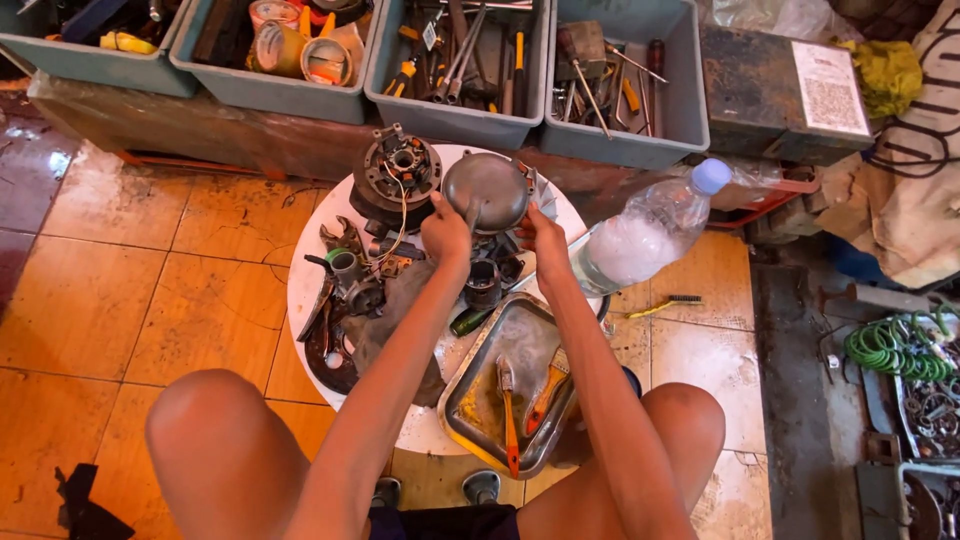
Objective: Cleaning a metal engine housing with a cloth and inspecting electrical stator components on a small work table.
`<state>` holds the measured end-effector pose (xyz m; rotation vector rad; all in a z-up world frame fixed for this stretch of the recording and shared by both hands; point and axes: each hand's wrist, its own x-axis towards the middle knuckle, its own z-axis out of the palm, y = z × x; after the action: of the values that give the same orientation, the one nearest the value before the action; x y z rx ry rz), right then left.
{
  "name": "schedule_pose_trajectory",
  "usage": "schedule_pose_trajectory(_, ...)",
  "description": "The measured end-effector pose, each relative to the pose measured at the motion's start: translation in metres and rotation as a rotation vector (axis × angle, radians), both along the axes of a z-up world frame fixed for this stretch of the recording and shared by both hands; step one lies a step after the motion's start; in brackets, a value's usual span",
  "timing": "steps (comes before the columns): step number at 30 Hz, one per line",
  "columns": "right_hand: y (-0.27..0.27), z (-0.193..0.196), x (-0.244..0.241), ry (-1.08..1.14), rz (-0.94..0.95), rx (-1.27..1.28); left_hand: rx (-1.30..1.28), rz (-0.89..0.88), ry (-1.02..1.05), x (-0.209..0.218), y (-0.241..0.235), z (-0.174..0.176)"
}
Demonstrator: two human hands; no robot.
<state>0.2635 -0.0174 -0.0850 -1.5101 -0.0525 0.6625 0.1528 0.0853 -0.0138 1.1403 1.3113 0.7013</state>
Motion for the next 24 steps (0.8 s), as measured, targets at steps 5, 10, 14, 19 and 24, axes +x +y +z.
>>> schedule_pose_trajectory(5,-0.002,-0.005,-0.005,0.046,0.063,-0.064,0.056,-0.116,0.236,0.014,0.019,-0.049)
schedule_pose_trajectory(10,-0.001,-0.008,-0.007,0.040,0.087,-0.065,0.037,-0.222,0.405,0.005,0.010,-0.017)
schedule_pose_trajectory(14,-0.002,-0.006,-0.011,0.039,0.040,-0.074,0.056,-0.315,0.403,-0.009,0.002,-0.002)
schedule_pose_trajectory(19,0.001,-0.026,-0.007,0.009,-0.007,-0.064,0.154,-0.371,0.293,-0.024,-0.001,-0.010)
schedule_pose_trajectory(24,0.000,-0.049,-0.002,-0.090,-0.008,-0.150,0.381,-0.414,0.299,-0.053,-0.023,0.026)
